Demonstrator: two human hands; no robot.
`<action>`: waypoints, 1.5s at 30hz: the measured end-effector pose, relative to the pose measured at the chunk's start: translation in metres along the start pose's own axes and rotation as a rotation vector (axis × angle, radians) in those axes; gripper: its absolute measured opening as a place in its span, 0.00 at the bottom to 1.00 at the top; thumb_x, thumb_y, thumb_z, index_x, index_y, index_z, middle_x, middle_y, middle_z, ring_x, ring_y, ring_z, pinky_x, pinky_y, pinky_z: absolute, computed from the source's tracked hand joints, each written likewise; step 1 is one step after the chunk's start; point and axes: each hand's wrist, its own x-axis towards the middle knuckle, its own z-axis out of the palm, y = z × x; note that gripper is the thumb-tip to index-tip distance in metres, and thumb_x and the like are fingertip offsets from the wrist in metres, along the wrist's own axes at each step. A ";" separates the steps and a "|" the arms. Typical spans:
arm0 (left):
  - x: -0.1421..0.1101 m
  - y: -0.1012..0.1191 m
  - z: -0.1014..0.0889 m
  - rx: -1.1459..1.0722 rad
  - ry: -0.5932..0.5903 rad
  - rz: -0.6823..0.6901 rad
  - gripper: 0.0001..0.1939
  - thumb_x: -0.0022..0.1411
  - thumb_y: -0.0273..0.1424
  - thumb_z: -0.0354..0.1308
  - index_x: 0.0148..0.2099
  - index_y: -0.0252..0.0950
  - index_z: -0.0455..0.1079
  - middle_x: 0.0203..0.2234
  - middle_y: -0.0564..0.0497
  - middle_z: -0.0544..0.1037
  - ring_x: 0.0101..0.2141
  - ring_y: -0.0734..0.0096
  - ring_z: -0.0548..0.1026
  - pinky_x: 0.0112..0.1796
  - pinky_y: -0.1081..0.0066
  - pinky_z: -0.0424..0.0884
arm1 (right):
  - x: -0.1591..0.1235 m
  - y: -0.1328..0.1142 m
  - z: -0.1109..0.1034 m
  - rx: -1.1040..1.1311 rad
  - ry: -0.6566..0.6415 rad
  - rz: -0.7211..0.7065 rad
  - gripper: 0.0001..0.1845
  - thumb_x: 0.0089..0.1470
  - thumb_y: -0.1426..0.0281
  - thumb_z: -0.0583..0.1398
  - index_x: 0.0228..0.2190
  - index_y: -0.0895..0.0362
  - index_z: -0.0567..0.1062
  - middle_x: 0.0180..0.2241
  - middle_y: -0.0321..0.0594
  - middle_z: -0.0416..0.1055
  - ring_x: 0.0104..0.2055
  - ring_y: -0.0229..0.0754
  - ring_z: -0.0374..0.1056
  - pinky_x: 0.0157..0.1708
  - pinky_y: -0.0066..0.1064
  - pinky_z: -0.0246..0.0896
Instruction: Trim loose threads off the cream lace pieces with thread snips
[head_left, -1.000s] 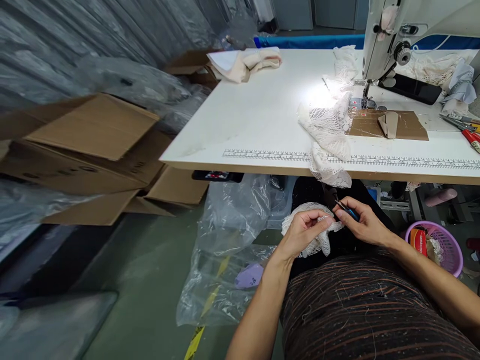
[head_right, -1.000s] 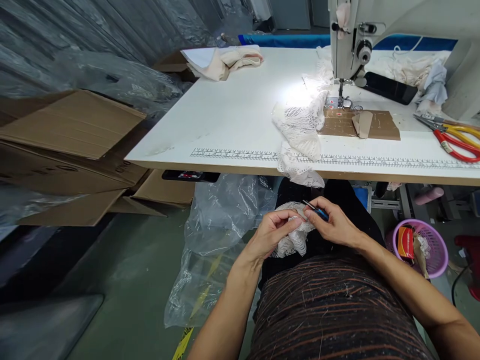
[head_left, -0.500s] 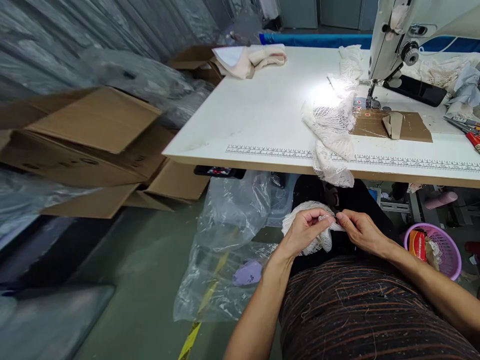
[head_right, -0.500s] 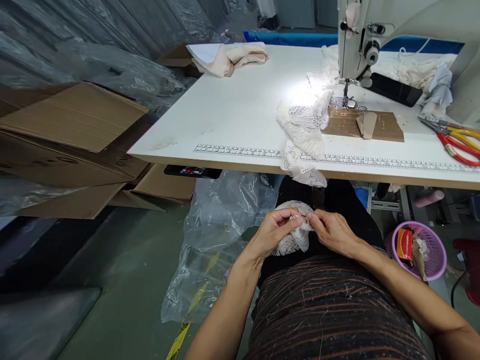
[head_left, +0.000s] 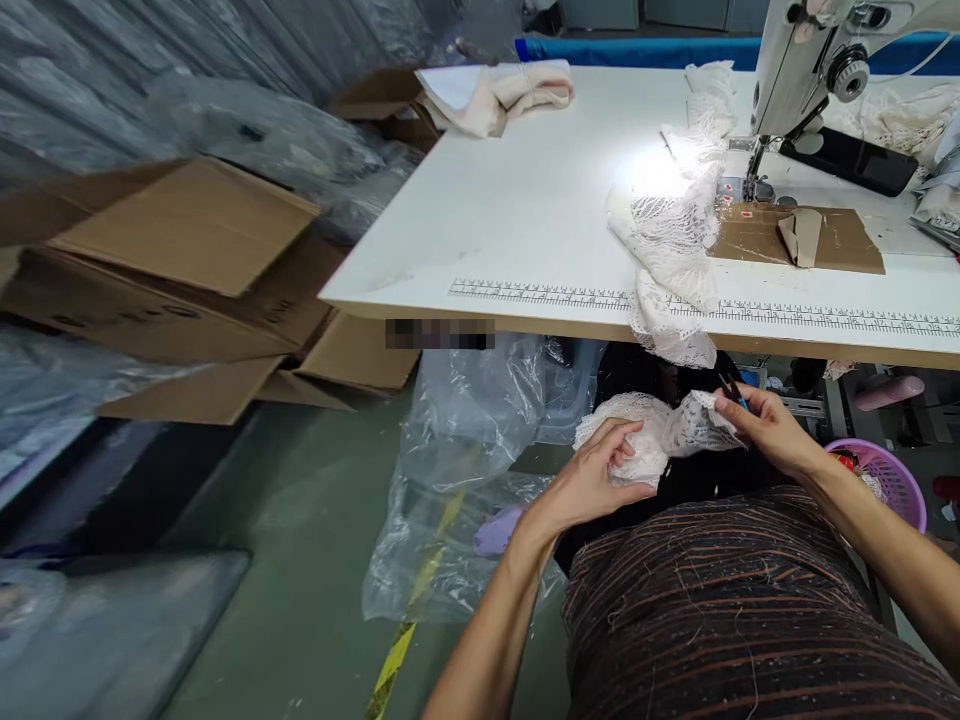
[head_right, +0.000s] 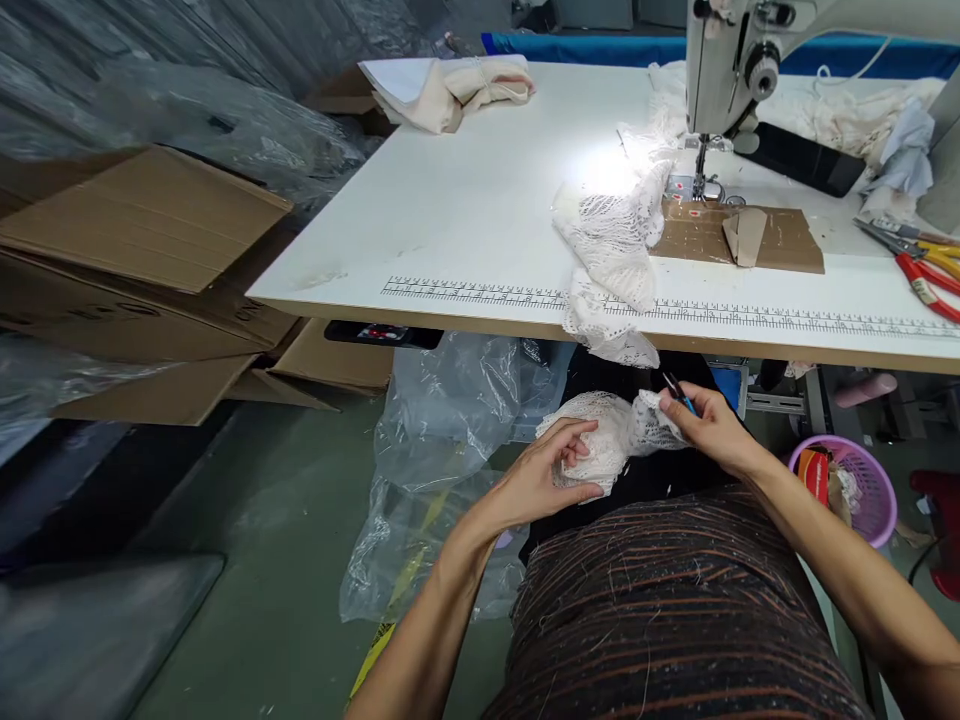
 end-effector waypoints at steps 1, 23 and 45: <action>-0.002 -0.001 -0.002 0.062 -0.022 0.022 0.26 0.53 0.33 0.68 0.55 0.41 0.71 0.46 0.46 0.75 0.35 0.67 0.74 0.40 0.66 0.74 | 0.003 0.000 -0.001 0.004 0.025 -0.014 0.30 0.45 0.42 0.64 0.31 0.57 0.71 0.22 0.30 0.59 0.22 0.33 0.50 0.23 0.27 0.46; 0.001 0.047 -0.011 0.073 0.284 0.036 0.08 0.62 0.37 0.59 0.41 0.38 0.73 0.43 0.44 0.77 0.44 0.62 0.75 0.44 0.66 0.70 | 0.005 0.003 0.066 0.223 -0.490 -0.149 0.31 0.50 0.41 0.60 0.30 0.58 0.71 0.26 0.31 0.60 0.28 0.33 0.55 0.29 0.26 0.56; 0.027 -0.024 -0.009 0.166 0.423 -0.007 0.18 0.63 0.43 0.59 0.51 0.39 0.73 0.52 0.41 0.74 0.55 0.55 0.73 0.55 0.53 0.68 | 0.028 0.002 0.029 -0.118 0.438 -0.364 0.20 0.52 0.53 0.62 0.24 0.55 0.67 0.19 0.29 0.54 0.21 0.33 0.51 0.22 0.28 0.50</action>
